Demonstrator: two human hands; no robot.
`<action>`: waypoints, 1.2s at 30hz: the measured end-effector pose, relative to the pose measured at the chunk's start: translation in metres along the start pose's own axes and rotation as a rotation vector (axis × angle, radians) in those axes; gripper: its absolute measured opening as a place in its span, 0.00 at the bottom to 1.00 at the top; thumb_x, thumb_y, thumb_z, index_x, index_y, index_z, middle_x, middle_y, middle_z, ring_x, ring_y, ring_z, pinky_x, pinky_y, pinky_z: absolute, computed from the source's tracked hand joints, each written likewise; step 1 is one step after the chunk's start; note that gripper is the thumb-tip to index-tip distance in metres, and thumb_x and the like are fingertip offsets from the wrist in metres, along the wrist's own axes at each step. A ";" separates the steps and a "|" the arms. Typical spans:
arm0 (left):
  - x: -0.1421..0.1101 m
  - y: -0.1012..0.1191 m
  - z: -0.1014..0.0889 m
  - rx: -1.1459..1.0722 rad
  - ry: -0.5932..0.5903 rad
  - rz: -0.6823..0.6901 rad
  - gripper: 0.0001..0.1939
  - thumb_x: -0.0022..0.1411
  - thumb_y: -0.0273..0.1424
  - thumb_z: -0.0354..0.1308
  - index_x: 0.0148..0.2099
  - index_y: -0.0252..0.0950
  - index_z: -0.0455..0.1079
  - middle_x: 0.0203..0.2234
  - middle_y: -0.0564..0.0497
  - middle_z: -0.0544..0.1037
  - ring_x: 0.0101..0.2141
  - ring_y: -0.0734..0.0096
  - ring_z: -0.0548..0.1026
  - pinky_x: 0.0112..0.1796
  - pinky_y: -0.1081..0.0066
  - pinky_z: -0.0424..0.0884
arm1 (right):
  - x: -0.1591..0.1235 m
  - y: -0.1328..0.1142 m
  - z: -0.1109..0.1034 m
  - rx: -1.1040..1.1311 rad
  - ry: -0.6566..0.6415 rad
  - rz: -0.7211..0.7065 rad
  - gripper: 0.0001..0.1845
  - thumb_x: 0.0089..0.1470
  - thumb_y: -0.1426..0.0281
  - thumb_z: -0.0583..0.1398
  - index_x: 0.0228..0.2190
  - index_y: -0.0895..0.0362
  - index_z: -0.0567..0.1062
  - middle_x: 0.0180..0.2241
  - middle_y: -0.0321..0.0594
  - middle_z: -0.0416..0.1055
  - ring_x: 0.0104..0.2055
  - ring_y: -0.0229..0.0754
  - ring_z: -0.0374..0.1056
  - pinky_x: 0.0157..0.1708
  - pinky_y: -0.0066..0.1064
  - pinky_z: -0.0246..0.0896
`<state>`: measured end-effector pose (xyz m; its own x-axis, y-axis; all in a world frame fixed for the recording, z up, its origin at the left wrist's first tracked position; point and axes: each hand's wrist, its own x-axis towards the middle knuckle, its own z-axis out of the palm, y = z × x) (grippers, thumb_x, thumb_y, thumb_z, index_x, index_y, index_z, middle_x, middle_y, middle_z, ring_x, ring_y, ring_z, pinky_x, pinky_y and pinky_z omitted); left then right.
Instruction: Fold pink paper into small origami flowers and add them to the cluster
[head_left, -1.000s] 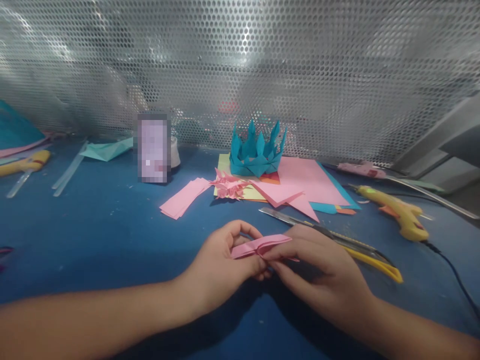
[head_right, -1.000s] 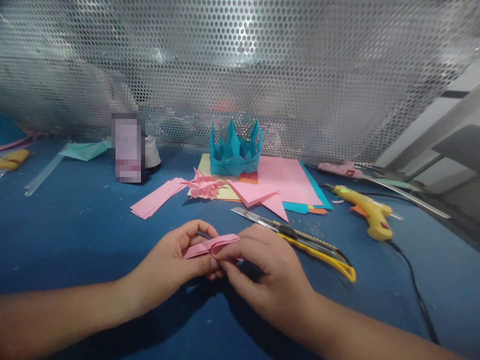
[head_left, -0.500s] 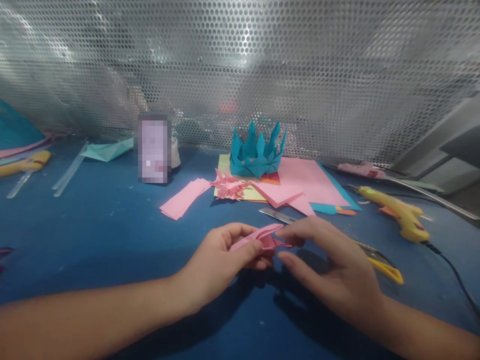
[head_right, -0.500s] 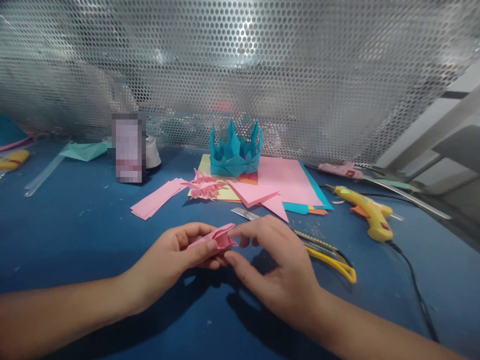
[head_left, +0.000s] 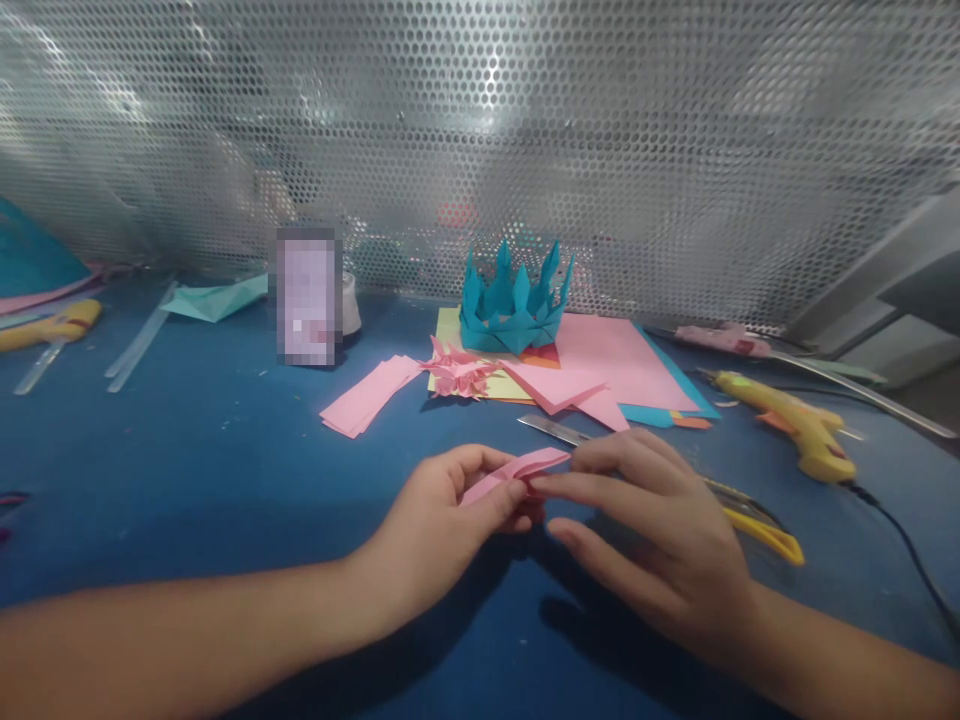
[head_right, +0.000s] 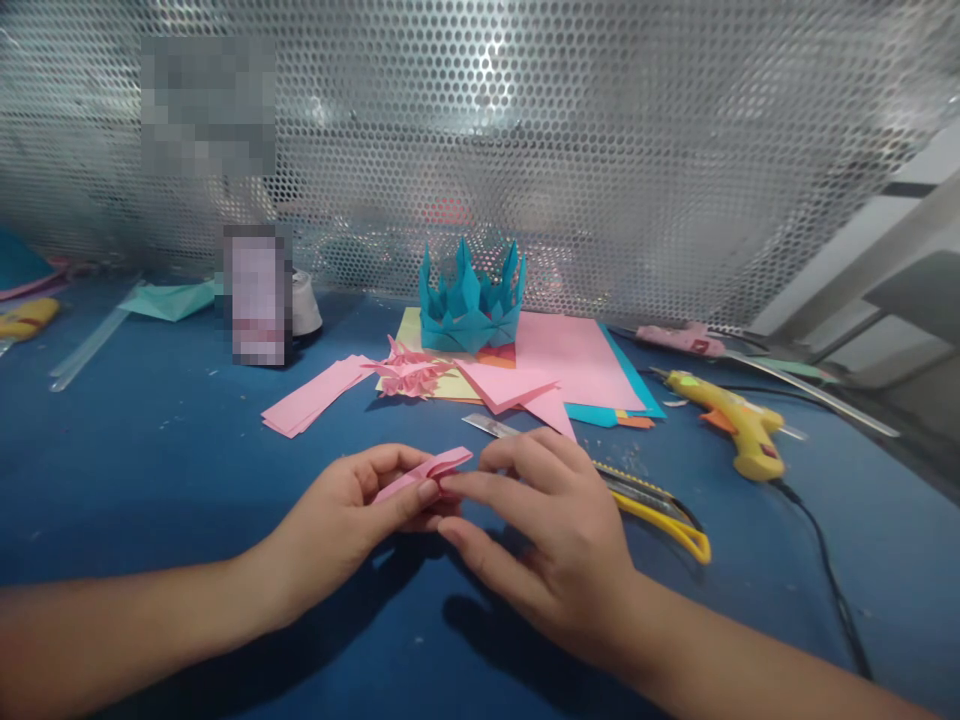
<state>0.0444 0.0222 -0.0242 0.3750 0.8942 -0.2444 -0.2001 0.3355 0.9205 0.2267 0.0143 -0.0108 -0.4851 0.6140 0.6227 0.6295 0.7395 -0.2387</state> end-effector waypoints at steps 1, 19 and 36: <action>0.000 0.000 0.000 -0.003 -0.001 0.000 0.14 0.52 0.36 0.64 0.37 0.31 0.71 0.30 0.49 0.77 0.31 0.74 0.75 0.38 0.71 0.70 | 0.000 0.000 0.000 -0.003 0.013 0.010 0.08 0.52 0.69 0.59 0.36 0.53 0.76 0.30 0.40 0.71 0.31 0.42 0.66 0.32 0.36 0.63; 0.001 -0.006 -0.003 0.023 -0.053 0.037 0.12 0.58 0.34 0.58 0.42 0.32 0.71 0.34 0.48 0.77 0.33 0.75 0.75 0.39 0.72 0.70 | -0.005 0.000 -0.003 -0.088 -0.048 -0.024 0.11 0.53 0.71 0.57 0.39 0.53 0.75 0.33 0.41 0.69 0.35 0.45 0.63 0.36 0.40 0.58; 0.001 -0.005 -0.003 0.020 -0.068 0.065 0.09 0.61 0.30 0.54 0.42 0.32 0.71 0.33 0.49 0.77 0.32 0.75 0.74 0.38 0.72 0.71 | -0.004 -0.002 0.001 -0.075 -0.122 -0.018 0.11 0.55 0.70 0.56 0.40 0.54 0.75 0.37 0.43 0.67 0.39 0.46 0.62 0.40 0.41 0.56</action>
<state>0.0434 0.0217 -0.0299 0.4225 0.8915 -0.1633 -0.2085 0.2710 0.9397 0.2268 0.0110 -0.0132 -0.5645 0.6329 0.5299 0.6613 0.7309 -0.1685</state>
